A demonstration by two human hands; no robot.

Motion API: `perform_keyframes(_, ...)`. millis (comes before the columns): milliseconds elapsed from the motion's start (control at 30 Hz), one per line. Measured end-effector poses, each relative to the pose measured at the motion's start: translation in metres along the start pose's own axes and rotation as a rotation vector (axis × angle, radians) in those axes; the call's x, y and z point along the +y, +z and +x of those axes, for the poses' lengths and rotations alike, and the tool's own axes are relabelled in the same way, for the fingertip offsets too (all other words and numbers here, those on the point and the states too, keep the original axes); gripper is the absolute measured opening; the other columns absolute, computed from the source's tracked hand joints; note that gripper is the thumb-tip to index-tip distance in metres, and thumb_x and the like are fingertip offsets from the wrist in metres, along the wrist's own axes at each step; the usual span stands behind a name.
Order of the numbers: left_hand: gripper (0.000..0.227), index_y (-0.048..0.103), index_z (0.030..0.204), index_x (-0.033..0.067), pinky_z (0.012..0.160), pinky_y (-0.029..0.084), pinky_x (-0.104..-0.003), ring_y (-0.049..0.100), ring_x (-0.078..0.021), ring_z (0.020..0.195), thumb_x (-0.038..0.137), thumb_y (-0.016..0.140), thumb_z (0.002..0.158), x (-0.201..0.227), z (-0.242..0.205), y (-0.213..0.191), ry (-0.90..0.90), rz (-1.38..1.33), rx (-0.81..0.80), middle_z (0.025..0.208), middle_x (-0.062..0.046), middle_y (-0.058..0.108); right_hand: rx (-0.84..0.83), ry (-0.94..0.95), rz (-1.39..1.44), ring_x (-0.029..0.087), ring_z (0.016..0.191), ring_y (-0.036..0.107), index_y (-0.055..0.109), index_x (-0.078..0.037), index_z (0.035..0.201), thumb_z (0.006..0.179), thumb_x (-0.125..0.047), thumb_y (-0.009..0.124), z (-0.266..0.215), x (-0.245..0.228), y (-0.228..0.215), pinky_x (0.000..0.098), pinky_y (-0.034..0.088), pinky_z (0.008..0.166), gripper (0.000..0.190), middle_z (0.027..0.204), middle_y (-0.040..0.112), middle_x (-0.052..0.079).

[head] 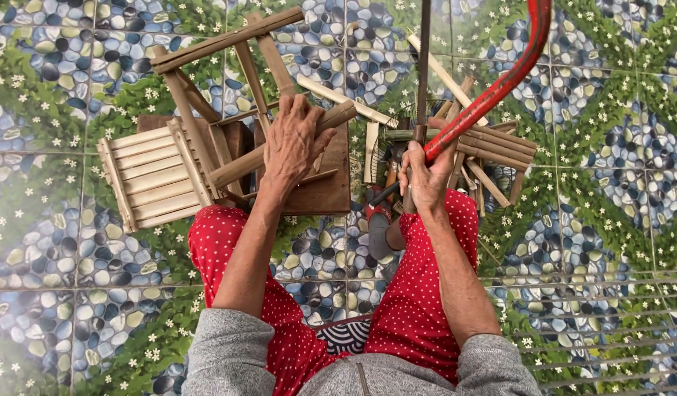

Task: The person uses a saw to cut small bamboo or wooden poles while constructing a miniature chair.

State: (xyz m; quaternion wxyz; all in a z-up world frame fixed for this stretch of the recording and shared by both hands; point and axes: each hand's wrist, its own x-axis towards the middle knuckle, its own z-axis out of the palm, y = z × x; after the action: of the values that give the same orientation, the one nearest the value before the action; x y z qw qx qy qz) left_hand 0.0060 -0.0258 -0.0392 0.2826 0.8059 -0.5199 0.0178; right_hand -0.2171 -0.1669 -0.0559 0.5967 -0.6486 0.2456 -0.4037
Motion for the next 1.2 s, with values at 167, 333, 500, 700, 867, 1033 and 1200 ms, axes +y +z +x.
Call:
perform_keyframes(167, 0.034, 0.067, 0.111, 0.0102, 0.081, 0.055, -0.042, 0.047, -0.0312, 0.107, 0.037, 0.076, 0.093, -0.004, -0.001, 0.006, 0.019, 0.025, -0.001, 0.102, -0.006, 0.045, 0.037, -0.166, -0.049, 0.017, 0.039, 0.057, 0.032, -0.009, 0.150, 0.108, -0.013, 0.057, 0.003, 0.018, -0.003, 0.0248, 0.049, 0.031, 0.049, 0.065, 0.060, 0.013)
perform_keyframes(333, 0.033, 0.067, 0.113, 0.0092, 0.081, 0.054, -0.042, 0.047, -0.0316, 0.107, 0.036, 0.074, 0.095, -0.004, -0.001, 0.004, 0.036, 0.026, -0.006, 0.103, -0.007, 0.045, 0.027, -0.155, 0.009, 0.018, 0.035, 0.054, 0.035, -0.004, 0.149, 0.105, -0.003, 0.054, 0.003, 0.009, 0.011, 0.0256, 0.045, 0.027, 0.048, 0.058, 0.057, 0.013)
perform_keyframes(500, 0.035, 0.067, 0.112, 0.0095, 0.080, 0.055, -0.043, 0.048, -0.0316, 0.105, 0.037, 0.075, 0.094, -0.003, 0.000, 0.004, 0.012, 0.031, -0.006, 0.103, -0.006, 0.045, 0.009, -0.074, 0.006, 0.019, 0.036, 0.056, 0.048, 0.003, 0.142, 0.106, -0.005, 0.055, 0.001, 0.019, 0.009, 0.0258, 0.045, 0.026, 0.038, 0.058, 0.058, 0.015)
perform_keyframes(700, 0.032, 0.064, 0.108, 0.0108, 0.076, 0.052, -0.038, 0.046, -0.0281, 0.102, 0.038, 0.074, 0.095, -0.002, -0.003, 0.004, 0.046, 0.058, 0.037, 0.101, -0.004, 0.041, 0.021, -0.026, -0.002, 0.022, 0.032, 0.053, 0.049, 0.006, 0.138, 0.105, -0.006, 0.057, -0.002, 0.001, 0.016, 0.0312, 0.044, 0.024, 0.036, 0.057, 0.057, 0.017)
perform_keyframes(867, 0.033, 0.064, 0.110, 0.0097, 0.076, 0.051, -0.039, 0.045, -0.0301, 0.101, 0.038, 0.073, 0.095, -0.001, -0.003, 0.005, 0.062, 0.032, 0.061, 0.101, -0.006, 0.041, -0.065, 0.057, -0.043, 0.020, 0.034, 0.054, 0.046, 0.006, 0.139, 0.105, -0.009, 0.057, -0.007, -0.001, 0.010, 0.0301, 0.044, 0.024, 0.039, 0.061, 0.058, 0.017)
perform_keyframes(1033, 0.032, 0.064, 0.110, 0.0100, 0.079, 0.052, -0.041, 0.046, -0.0315, 0.105, 0.036, 0.074, 0.095, -0.002, 0.000, 0.006, 0.074, 0.048, 0.050, 0.102, -0.007, 0.043, -0.114, 0.146, -0.025, 0.022, 0.030, 0.053, 0.053, 0.009, 0.135, 0.101, -0.005, 0.060, -0.018, -0.002, 0.013, 0.0298, 0.039, 0.020, 0.037, 0.059, 0.056, 0.017)
perform_keyframes(1200, 0.037, 0.059, 0.114, 0.0097, 0.078, 0.055, -0.041, 0.046, -0.0287, 0.114, 0.043, 0.069, 0.101, -0.004, 0.000, 0.016, 0.118, 0.188, 0.067, 0.122, -0.012, 0.048, -0.171, 0.313, -0.111, 0.012, 0.038, 0.048, 0.056, 0.000, 0.131, 0.099, -0.011, 0.061, -0.038, -0.042, 0.019, 0.0239, 0.043, 0.030, 0.034, 0.063, 0.054, 0.006)
